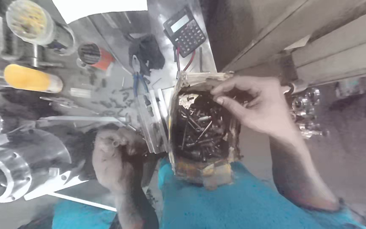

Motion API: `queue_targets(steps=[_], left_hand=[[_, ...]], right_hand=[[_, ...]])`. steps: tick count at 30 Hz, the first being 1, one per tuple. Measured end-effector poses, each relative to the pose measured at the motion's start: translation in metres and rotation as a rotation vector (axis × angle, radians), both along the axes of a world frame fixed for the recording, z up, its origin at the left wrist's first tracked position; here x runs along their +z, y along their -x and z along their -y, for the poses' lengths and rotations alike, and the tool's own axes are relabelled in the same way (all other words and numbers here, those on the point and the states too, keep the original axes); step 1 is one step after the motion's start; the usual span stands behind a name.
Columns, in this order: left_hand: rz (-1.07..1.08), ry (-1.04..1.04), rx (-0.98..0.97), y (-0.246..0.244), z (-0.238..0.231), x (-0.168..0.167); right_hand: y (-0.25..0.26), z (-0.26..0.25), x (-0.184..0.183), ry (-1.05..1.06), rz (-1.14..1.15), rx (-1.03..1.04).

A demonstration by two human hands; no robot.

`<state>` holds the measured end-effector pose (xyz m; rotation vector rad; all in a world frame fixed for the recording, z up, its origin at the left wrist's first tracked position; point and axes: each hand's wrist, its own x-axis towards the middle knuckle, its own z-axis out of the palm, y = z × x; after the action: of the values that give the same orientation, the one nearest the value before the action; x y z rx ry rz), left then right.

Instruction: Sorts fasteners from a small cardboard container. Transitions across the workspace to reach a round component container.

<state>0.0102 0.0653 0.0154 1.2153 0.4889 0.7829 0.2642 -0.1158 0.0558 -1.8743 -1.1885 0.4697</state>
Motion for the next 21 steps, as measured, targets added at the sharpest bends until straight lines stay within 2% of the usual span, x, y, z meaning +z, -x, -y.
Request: queue_targets(steps=[3, 6, 9, 13, 21], left_hand=[[-0.025, 0.106, -0.021, 0.006, 0.004, -0.006], [0.020, 0.212, -0.056, 0.008, 0.008, -0.011], [0.069, 0.271, -0.057, 0.004, 0.012, -0.013], [0.061, 0.330, -0.066, -0.004, 0.014, -0.015], [0.014, 0.330, -0.069, -0.008, 0.018, -0.019]], right_hand=[[0.008, -0.008, -0.004, 0.160, 0.210, 0.100], [0.015, -0.018, -0.011, 0.349, 0.312, 0.200], [0.018, -0.032, -0.016, 0.417, 0.392, 0.238], [0.026, -0.068, -0.002, 0.760, 0.457, 0.344], [0.018, -0.086, -0.006, 0.818, 0.471, 0.447]])
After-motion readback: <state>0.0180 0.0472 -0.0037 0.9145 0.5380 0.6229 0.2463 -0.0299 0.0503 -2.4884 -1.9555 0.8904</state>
